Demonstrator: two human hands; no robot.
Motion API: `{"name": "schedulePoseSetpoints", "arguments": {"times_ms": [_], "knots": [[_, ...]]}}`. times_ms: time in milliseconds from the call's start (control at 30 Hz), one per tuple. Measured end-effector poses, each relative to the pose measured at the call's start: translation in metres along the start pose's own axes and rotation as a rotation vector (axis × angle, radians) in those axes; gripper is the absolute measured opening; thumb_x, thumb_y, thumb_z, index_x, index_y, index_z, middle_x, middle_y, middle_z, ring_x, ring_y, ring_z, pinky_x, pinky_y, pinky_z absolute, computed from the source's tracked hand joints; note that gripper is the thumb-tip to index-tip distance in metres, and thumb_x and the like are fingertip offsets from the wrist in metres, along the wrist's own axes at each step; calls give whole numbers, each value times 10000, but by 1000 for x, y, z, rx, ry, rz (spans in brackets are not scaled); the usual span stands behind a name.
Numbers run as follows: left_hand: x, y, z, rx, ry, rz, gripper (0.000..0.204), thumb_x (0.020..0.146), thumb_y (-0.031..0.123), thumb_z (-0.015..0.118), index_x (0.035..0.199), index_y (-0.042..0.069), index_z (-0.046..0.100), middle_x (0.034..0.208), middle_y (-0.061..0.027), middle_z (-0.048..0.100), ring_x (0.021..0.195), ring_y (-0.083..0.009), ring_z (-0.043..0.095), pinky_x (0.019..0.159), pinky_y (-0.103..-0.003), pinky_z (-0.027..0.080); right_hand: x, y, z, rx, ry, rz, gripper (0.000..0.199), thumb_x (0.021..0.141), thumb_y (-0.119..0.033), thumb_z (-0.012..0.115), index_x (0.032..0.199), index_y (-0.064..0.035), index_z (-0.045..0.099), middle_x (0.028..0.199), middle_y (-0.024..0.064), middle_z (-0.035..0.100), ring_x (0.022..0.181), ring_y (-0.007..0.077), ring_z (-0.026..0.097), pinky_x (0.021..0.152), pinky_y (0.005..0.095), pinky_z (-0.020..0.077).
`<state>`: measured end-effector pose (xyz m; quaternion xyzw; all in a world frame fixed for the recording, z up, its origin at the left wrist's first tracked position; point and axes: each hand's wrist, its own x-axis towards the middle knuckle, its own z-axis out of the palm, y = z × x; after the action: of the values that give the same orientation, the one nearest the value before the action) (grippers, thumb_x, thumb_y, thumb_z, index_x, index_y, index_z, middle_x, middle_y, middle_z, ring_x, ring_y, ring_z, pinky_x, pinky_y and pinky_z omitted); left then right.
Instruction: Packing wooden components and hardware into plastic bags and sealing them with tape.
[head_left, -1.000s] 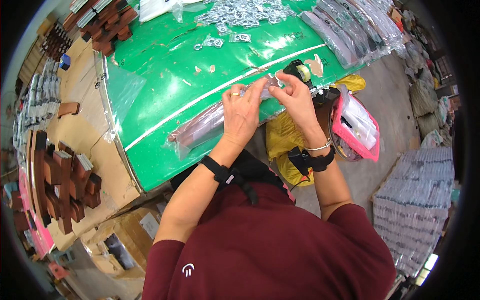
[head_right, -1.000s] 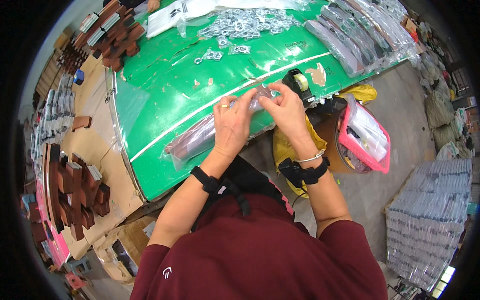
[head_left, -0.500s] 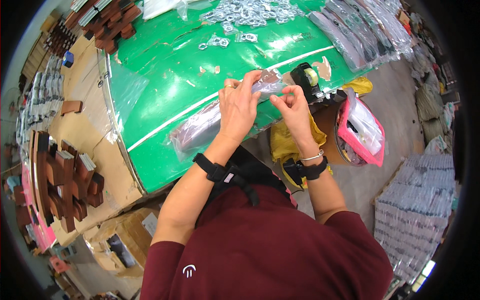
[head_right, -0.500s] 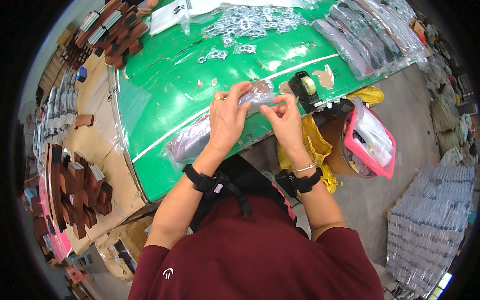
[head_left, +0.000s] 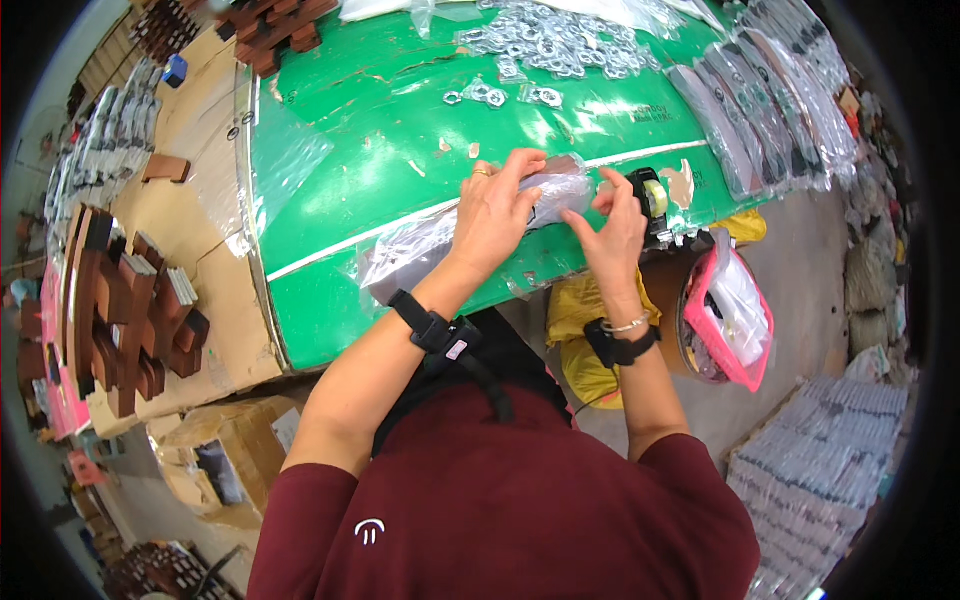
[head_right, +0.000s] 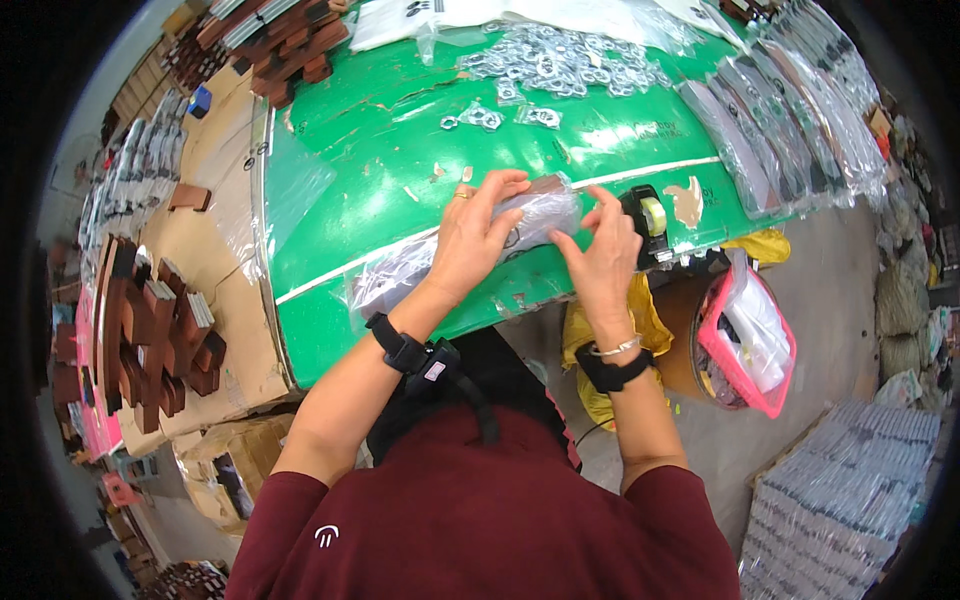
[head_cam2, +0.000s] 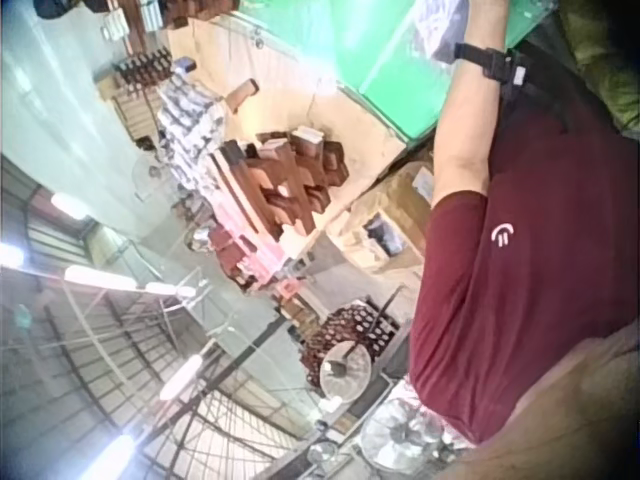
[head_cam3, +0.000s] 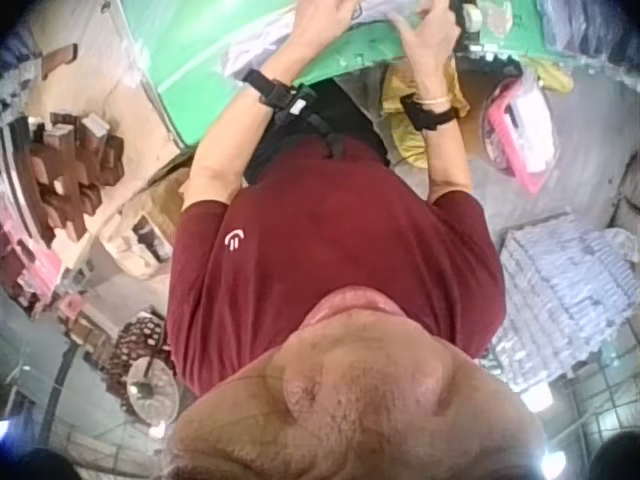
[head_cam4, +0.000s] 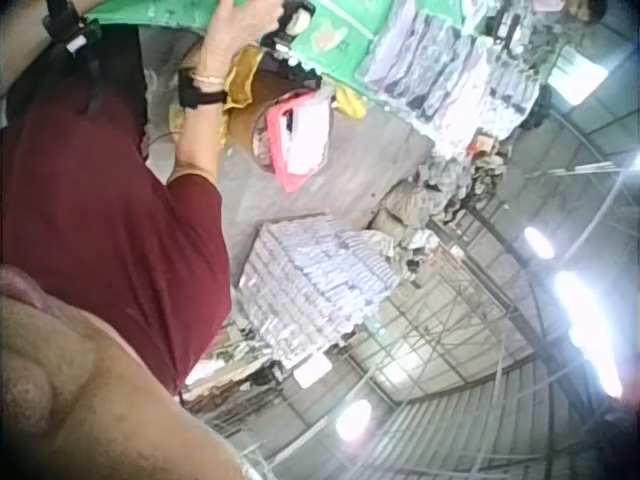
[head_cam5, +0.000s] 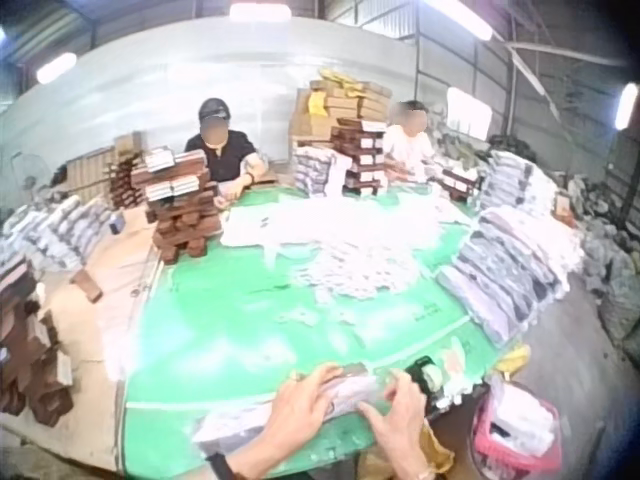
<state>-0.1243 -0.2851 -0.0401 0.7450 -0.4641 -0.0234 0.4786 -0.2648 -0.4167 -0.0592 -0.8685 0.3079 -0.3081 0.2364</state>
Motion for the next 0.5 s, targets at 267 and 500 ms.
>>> {"name": "schedulePoseSetpoints", "arguments": {"times_ms": [267,500], "knots": [[-5,1,-3,51,11,44,450,892,80,677,1322,93,545,1254,-75,732,1061,-328,643,952,-419,440,73,-20,-16,-116,-455,-682,901,608,-248,925,1407,-76,545,1175,85,643,1119,315,594,954,461,459],[-66,39,-86,563,56,-32,1199,639,502,881,1630,177,289,1682,-110,292,1515,-362,327,1223,-606,186,85,-14,-12,-75,-639,-681,732,574,-311,912,1229,-106,658,1071,86,651,1062,325,597,924,448,473]]}}
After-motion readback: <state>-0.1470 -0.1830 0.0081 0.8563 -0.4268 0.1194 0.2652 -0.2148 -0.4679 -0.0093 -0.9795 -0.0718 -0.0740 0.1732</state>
